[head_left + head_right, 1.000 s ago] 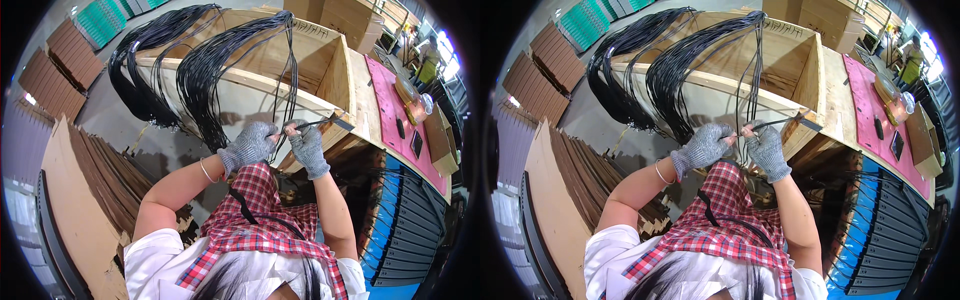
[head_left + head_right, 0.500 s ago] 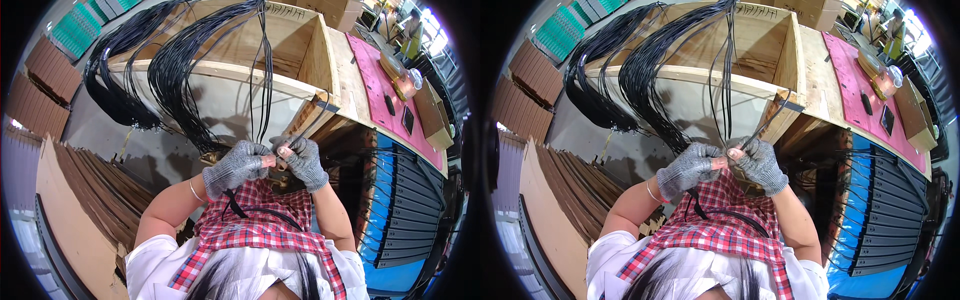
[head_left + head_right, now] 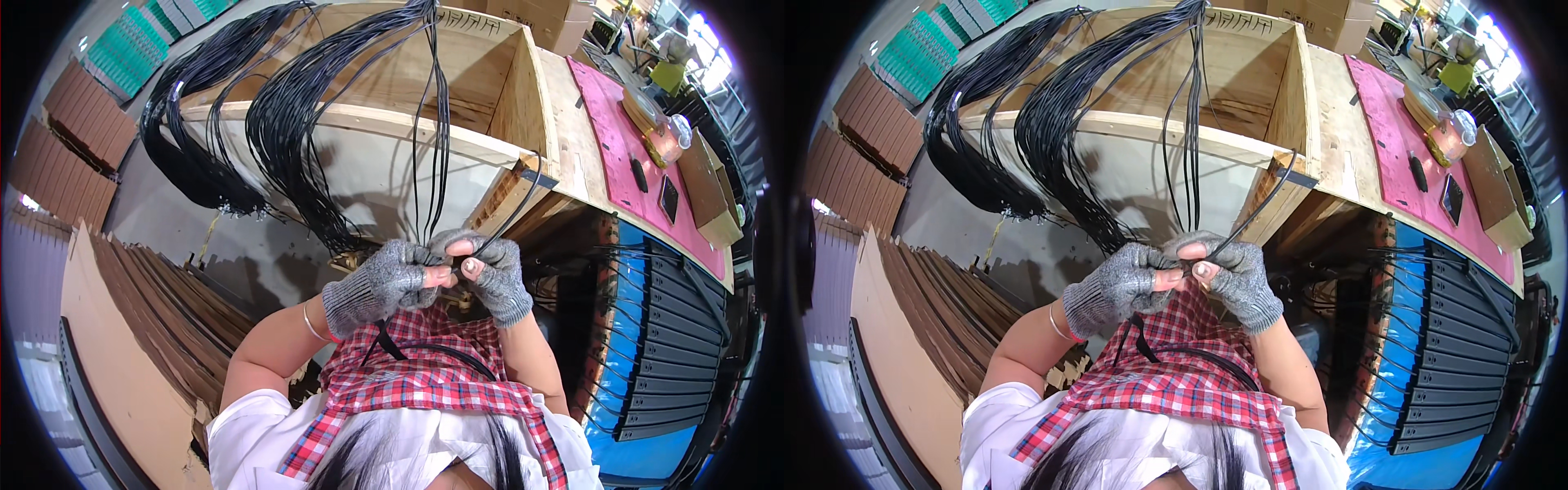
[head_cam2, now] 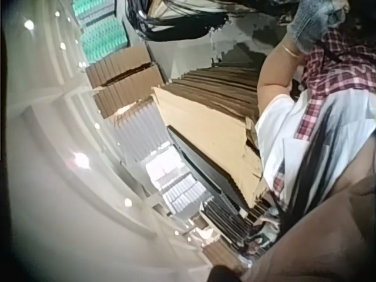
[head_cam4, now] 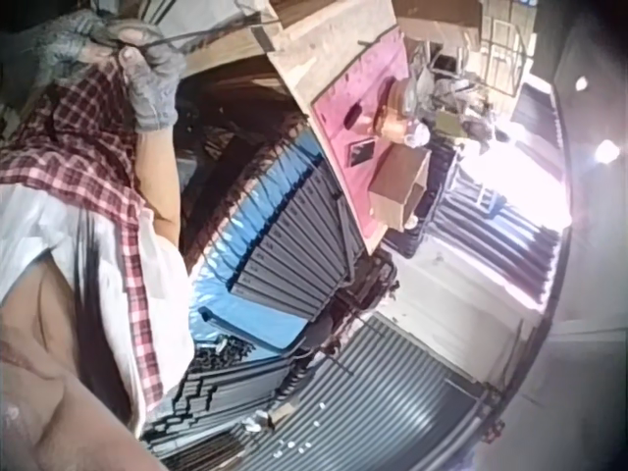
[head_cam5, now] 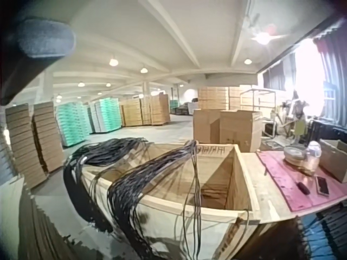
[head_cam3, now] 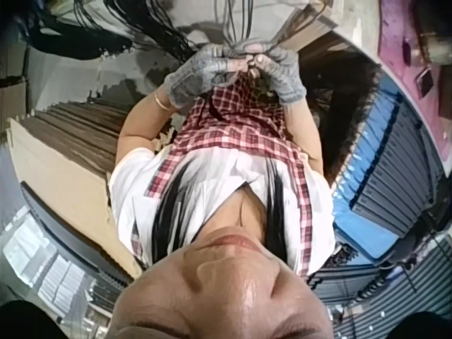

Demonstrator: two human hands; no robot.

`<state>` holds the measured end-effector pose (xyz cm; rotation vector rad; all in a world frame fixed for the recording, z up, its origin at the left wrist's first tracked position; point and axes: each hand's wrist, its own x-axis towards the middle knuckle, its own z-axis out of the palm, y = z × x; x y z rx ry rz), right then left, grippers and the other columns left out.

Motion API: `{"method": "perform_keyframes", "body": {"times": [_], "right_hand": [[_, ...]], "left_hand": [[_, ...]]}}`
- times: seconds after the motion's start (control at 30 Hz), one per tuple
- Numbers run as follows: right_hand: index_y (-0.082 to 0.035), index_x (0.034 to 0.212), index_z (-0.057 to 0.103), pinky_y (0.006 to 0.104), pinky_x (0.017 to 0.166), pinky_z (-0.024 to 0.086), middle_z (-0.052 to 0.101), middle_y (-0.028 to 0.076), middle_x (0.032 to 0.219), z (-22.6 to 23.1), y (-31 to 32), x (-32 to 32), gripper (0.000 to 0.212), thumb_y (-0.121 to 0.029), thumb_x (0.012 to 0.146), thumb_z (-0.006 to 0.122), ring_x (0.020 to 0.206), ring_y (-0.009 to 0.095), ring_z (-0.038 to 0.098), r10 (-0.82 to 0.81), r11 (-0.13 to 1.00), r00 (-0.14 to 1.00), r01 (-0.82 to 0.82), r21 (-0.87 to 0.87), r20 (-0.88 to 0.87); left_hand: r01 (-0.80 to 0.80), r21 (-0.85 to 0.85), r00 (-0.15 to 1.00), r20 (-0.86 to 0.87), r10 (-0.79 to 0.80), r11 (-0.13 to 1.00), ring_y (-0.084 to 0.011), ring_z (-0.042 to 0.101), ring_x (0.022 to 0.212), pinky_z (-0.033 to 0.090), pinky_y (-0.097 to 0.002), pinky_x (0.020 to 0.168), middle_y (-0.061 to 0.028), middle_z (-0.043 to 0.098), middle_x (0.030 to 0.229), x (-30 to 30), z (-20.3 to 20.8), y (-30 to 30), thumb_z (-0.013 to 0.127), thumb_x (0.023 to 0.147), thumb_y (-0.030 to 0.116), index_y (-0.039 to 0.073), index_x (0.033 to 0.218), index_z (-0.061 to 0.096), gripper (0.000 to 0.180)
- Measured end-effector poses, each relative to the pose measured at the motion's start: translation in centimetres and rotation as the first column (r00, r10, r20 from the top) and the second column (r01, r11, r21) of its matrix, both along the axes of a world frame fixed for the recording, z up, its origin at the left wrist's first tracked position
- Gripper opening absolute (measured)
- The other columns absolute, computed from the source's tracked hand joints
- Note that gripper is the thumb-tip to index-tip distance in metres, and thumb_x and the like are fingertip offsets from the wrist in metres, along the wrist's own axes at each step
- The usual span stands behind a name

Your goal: The person attaches black tape onto the ends of individual wires by hand.

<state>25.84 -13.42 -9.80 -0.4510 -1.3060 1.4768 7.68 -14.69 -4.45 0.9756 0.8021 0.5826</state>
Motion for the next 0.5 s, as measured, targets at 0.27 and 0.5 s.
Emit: {"method": "perform_keyframes", "body": {"times": [0.27,0.5], "right_hand": [[0.003,0.080,0.062,0.0265,0.068,0.047,0.062,0.010,0.080,1.1,0.2,-0.9,0.012,-0.009,0.078,0.064,0.076,0.017,0.059,-0.228,0.967,0.946,0.192,0.169,0.229],[0.000,0.072,0.062,0.0289,0.060,0.046,0.062,0.008,0.074,1.7,1.1,-1.3,0.019,-0.018,0.077,0.066,0.066,0.016,0.058,-0.485,0.874,0.592,0.358,0.329,0.644]], "left_hand": [[0.142,0.325,0.927,-0.375,-0.010,0.935,-0.0130,0.051,0.052,0.040,-0.0259,0.049,-0.0043,0.054,0.060,-0.7,-1.0,0.9,0.056,0.083,0.018,0.000,0.082,0.059,0.018],[0.035,0.892,0.803,-0.294,0.518,0.451,-0.0289,0.057,0.064,0.045,-0.0341,0.060,-0.0137,0.059,0.071,1.4,-4.6,0.8,0.055,0.082,0.013,0.000,0.087,0.058,0.014]]}}
